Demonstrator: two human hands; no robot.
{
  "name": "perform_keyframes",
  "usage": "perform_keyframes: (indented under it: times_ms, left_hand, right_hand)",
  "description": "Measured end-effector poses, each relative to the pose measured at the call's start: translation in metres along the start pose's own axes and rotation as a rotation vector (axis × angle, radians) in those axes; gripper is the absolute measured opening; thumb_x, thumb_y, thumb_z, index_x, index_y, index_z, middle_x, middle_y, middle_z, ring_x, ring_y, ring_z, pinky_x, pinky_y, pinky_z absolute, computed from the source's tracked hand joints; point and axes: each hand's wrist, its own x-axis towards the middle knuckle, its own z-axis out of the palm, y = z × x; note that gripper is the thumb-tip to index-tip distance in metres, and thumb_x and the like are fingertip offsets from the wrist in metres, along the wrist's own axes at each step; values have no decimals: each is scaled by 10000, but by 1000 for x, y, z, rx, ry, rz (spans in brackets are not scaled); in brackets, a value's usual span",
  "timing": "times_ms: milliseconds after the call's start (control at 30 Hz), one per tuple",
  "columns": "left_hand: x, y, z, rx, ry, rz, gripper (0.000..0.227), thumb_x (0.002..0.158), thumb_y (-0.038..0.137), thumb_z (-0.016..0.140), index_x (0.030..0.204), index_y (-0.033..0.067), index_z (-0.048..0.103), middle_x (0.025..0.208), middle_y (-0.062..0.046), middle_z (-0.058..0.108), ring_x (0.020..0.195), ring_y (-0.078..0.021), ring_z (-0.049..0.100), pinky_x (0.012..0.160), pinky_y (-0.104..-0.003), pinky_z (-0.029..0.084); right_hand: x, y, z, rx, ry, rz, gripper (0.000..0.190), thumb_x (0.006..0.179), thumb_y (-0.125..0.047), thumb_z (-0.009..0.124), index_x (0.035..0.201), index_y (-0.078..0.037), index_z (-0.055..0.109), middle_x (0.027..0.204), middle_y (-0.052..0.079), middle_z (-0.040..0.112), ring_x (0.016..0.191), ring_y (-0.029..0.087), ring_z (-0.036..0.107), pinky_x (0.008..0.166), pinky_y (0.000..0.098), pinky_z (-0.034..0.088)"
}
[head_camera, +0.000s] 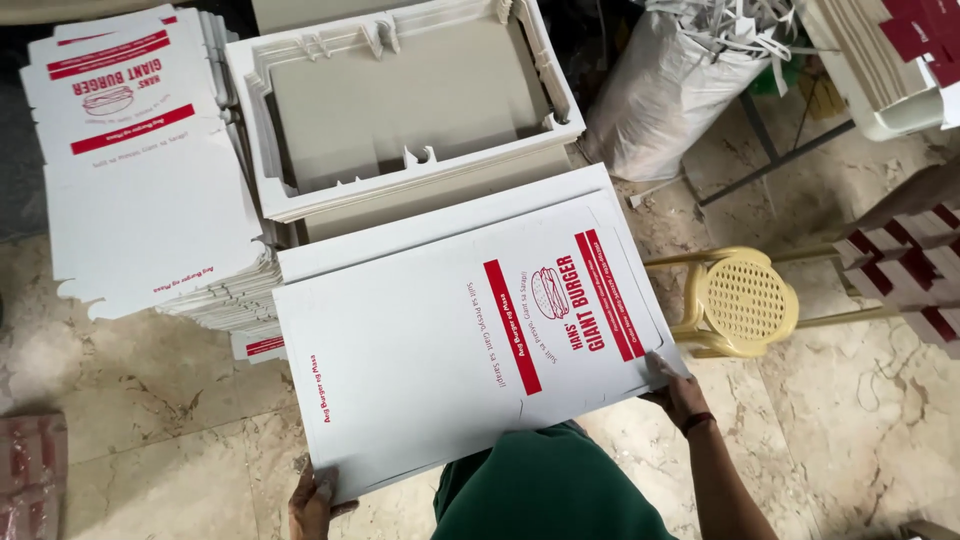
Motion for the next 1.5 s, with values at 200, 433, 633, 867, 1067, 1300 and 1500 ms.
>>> perform_keyframes:
  times_ms: [200, 433, 633, 867, 1067, 1300, 1500]
  left_hand:
    - [-14, 26, 18, 586, 110, 25, 551, 1008, 403, 436, 1507, 171, 469, 1547, -82, 380, 1227, -403, 500, 900, -586, 494]
    - [-15, 9, 200, 839, 407, 1170, 414, 796, 425, 867, 1037, 110, 745, 1179, -130, 693, 1376, -508, 459, 1048, -746, 352]
    - [-141, 73, 414, 1362, -428, 906, 1106, 741, 720, 715, 1582, 117, 324, 1664, -275, 173, 1473, -643, 140, 975, -832, 348]
    - [-177, 67, 487, 1359, -407, 560, 1378, 688, 658, 844, 1647, 89, 36, 1636, -362, -180, 1410, -722, -135, 915, -801, 437]
    - [-178, 59, 498, 1475, -289, 600, 1401, 688, 633, 885, 1646, 131, -5, 1608, -361, -245, 1408, -719, -87, 871, -777, 496]
    - [-163, 50, 509, 1506, -274, 522, 1242, 830, 260, 839, 1652, 196, -90, 1626, -325, -266, 1386, -729, -192, 854, -970, 205]
    - [-191, 71, 497, 1555, -289, 513, 1048, 914, 261, 730, 1667, 187, 6, 1647, -311, -242, 1421, -704, -141, 911, -873, 280]
  right_hand:
    - [-17, -6, 6, 145, -223, 80, 542, 902, -283, 610, 1400, -95, 506, 1269, 161, 617, 1147, 352, 576, 924, 541, 525]
    - [-13, 2, 4, 370, -232, 73, 378, 959, -238, 670, 1298, -73, 646, 1229, 170, 682, 1025, 414, 651, 841, 697, 548]
    - [-46, -42, -3, -127, -200, 0, 687, 968, -173, 640, 1401, 188, 246, 1062, 469, 579, 757, 597, 657, 715, 703, 569]
    - [12, -12, -35, -747, -242, -198, 492, 966, -421, 622, 816, 36, 724, 532, 204, 662, 456, 332, 700, 434, 421, 613]
    - [-18, -16, -28, -927, -231, -379, 656, 932, -561, 574, 465, -106, 647, 389, 98, 569, 421, 291, 626, 542, 407, 515]
    - [-75, -73, -1, -509, -495, -478, 602, 977, -323, 575, 469, -6, 641, 345, 122, 522, 315, 215, 517, 407, 314, 413]
    - [-89, -84, 8, -504, -471, -416, 590, 980, -308, 578, 518, 52, 656, 360, 152, 511, 332, 233, 513, 430, 342, 414]
